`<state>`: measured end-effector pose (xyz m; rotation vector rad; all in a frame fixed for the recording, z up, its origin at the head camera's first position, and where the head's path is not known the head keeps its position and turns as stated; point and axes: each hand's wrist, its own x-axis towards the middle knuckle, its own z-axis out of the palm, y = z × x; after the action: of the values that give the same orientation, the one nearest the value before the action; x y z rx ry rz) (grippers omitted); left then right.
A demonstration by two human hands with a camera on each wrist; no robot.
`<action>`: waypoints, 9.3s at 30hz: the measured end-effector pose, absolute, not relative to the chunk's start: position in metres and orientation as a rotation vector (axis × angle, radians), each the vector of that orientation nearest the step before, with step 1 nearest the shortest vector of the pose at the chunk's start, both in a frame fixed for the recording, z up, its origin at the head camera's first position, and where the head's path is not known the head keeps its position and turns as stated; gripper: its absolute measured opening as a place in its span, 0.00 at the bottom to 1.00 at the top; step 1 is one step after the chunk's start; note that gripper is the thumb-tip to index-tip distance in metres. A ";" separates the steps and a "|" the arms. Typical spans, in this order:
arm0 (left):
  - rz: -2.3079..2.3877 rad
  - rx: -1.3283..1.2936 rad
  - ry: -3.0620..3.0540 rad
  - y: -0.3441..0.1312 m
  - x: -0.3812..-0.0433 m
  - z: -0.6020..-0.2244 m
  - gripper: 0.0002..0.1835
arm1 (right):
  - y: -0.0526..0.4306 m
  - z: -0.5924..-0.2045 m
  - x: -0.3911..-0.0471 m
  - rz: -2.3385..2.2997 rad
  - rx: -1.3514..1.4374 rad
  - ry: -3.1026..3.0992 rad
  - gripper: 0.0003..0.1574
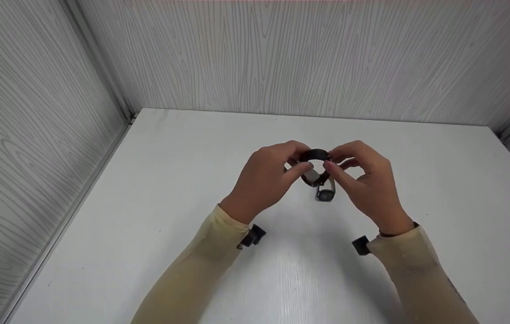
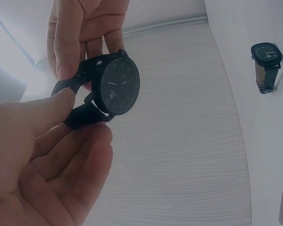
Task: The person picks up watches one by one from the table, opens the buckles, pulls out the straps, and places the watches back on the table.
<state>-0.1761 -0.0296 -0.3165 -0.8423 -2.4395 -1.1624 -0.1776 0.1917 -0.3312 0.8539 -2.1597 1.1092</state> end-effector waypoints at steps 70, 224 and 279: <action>-0.893 -0.974 -2.565 -0.030 -0.177 -0.318 0.10 | 0.194 -0.336 -0.180 1.168 1.034 -2.346 0.12; -0.888 -0.950 -2.569 -0.031 -0.181 -0.327 0.13 | 0.195 -0.346 -0.180 1.148 0.866 -2.442 0.10; -0.949 -1.051 -2.498 -0.024 -0.180 -0.328 0.12 | 0.195 -0.337 -0.177 1.299 0.763 -2.506 0.14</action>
<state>-0.1803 -0.0240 -0.3283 -1.0507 -2.4979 -0.9486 -0.1768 0.1945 -0.3374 0.7630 -2.5061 1.2988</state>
